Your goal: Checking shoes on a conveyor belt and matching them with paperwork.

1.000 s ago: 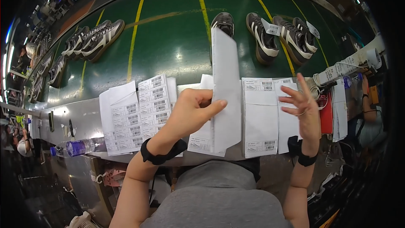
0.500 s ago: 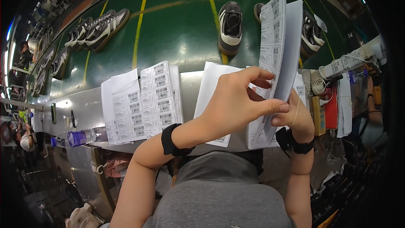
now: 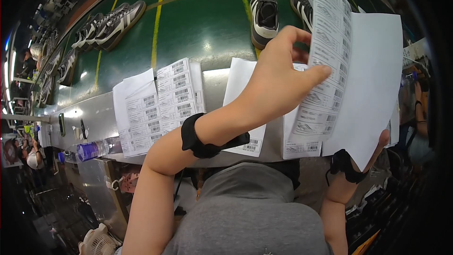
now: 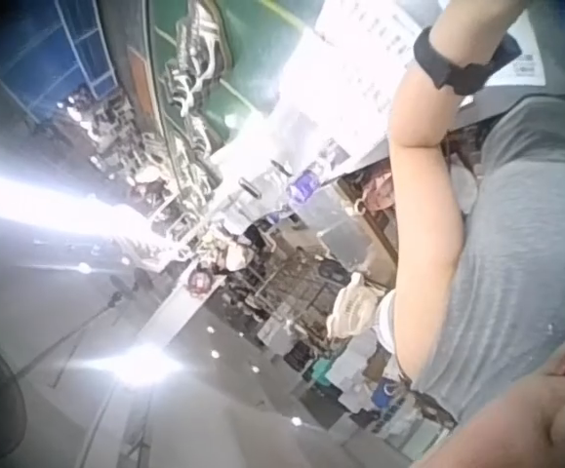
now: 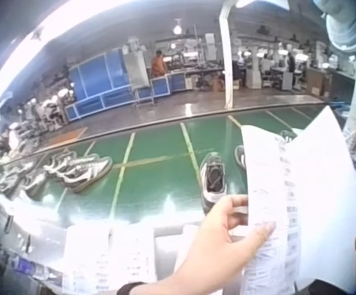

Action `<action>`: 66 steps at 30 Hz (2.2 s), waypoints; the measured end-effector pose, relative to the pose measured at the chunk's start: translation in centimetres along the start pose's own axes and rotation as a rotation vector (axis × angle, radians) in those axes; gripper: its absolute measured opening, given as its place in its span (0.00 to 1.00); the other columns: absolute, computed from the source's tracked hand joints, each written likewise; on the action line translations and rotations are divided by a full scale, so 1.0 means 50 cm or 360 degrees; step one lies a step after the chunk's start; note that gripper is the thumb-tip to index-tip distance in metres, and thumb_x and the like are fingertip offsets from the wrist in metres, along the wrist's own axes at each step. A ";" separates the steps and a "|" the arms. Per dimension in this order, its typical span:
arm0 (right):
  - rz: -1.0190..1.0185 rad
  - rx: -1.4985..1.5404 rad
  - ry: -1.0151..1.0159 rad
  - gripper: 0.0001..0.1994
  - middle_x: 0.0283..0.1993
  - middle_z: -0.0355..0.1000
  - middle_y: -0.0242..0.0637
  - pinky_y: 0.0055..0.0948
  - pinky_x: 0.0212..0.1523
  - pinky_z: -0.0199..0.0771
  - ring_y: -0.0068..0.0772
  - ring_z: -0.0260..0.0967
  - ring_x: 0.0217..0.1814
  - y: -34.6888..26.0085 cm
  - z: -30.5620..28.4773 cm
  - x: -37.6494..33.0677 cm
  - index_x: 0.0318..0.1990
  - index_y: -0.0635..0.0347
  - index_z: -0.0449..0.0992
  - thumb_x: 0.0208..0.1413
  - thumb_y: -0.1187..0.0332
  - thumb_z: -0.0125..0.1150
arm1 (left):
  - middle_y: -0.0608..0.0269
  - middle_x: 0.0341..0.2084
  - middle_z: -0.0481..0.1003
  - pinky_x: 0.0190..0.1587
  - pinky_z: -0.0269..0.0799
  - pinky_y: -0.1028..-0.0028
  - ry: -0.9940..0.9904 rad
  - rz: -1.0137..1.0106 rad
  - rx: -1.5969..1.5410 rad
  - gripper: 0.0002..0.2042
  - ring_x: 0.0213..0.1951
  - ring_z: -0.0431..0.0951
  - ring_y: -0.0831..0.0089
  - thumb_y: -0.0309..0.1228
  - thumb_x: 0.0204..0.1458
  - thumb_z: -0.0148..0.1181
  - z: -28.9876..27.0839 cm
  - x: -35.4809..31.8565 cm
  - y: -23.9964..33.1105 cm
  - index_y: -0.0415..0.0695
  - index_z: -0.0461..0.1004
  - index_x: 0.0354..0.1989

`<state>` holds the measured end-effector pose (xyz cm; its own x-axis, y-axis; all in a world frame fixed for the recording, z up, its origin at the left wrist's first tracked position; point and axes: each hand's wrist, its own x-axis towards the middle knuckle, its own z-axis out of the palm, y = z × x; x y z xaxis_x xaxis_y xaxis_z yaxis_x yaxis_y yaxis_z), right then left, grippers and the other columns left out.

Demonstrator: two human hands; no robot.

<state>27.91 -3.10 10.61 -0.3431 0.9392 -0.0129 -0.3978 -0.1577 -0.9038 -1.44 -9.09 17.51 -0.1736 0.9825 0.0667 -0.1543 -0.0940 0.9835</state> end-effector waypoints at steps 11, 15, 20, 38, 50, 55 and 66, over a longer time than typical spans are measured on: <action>0.0151 -0.0314 -0.0557 0.75 0.68 0.54 0.51 0.37 0.69 0.52 0.44 0.52 0.71 -0.045 0.242 0.023 0.71 0.67 0.41 0.11 0.52 0.87 | 0.41 0.57 0.63 0.61 0.63 0.62 -0.0098 0.0183 0.0524 0.48 0.58 0.68 0.55 0.33 0.41 0.70 -0.035 0.030 -0.044 0.28 0.45 0.66; -0.0201 -0.0813 -0.0396 0.73 0.65 0.54 0.54 0.40 0.66 0.58 0.48 0.53 0.70 -0.042 0.192 0.045 0.71 0.66 0.43 0.15 0.51 0.87 | 0.49 0.54 0.67 0.55 0.68 0.63 -0.0261 -0.0379 -0.0333 0.44 0.55 0.71 0.61 0.36 0.38 0.70 -0.056 -0.010 0.011 0.32 0.55 0.64; -0.0866 -0.2348 -0.0456 0.47 0.64 0.50 0.64 0.43 0.61 0.65 0.62 0.60 0.61 0.000 0.241 0.019 0.66 0.68 0.54 0.42 0.57 0.74 | 0.53 0.54 0.68 0.60 0.64 0.64 0.0057 -0.0056 0.0006 0.50 0.57 0.69 0.61 0.47 0.36 0.74 -0.013 -0.045 -0.049 0.34 0.54 0.65; -0.0123 -0.0994 -0.0847 0.14 0.39 0.75 0.53 0.39 0.45 0.72 0.52 0.75 0.46 -0.141 0.228 0.104 0.49 0.66 0.64 0.59 0.71 0.58 | 0.45 0.64 0.58 0.62 0.61 0.56 0.0008 -0.0117 0.0866 0.42 0.66 0.58 0.55 0.36 0.42 0.63 -0.063 -0.136 -0.061 0.33 0.52 0.66; -0.0371 -0.1974 -0.2267 0.23 0.31 0.76 0.50 0.40 0.37 0.77 0.52 0.78 0.37 -0.057 0.302 0.017 0.47 0.70 0.66 0.43 0.70 0.65 | 0.64 0.71 0.46 0.63 0.55 0.34 -0.0802 0.2042 0.2687 0.28 0.73 0.36 0.55 0.49 0.54 0.57 -0.027 -0.184 0.058 0.70 0.61 0.65; -0.0354 -0.1979 -0.2290 0.21 0.31 0.77 0.48 0.39 0.37 0.76 0.52 0.77 0.37 -0.026 0.307 0.027 0.46 0.70 0.68 0.43 0.71 0.65 | 0.67 0.69 0.52 0.58 0.69 0.43 -0.1008 0.2364 0.3096 0.15 0.72 0.40 0.55 0.36 0.56 0.56 -0.058 -0.172 0.043 0.58 0.74 0.53; -0.0369 -0.1202 -0.2458 0.17 0.32 0.75 0.53 0.39 0.36 0.75 0.55 0.75 0.36 0.043 0.278 0.020 0.44 0.70 0.71 0.47 0.70 0.62 | 0.64 0.32 0.73 0.48 0.75 0.62 -0.1300 0.1914 0.1819 0.05 0.39 0.79 0.63 0.31 0.42 0.59 0.028 -0.090 0.082 0.53 0.76 0.29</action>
<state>14.89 -6.75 14.59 -0.9515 -0.2851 0.1155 -0.2540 0.5165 -0.8177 0.09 -13.66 21.50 0.8318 0.3329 0.4441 0.3950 -0.9172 -0.0523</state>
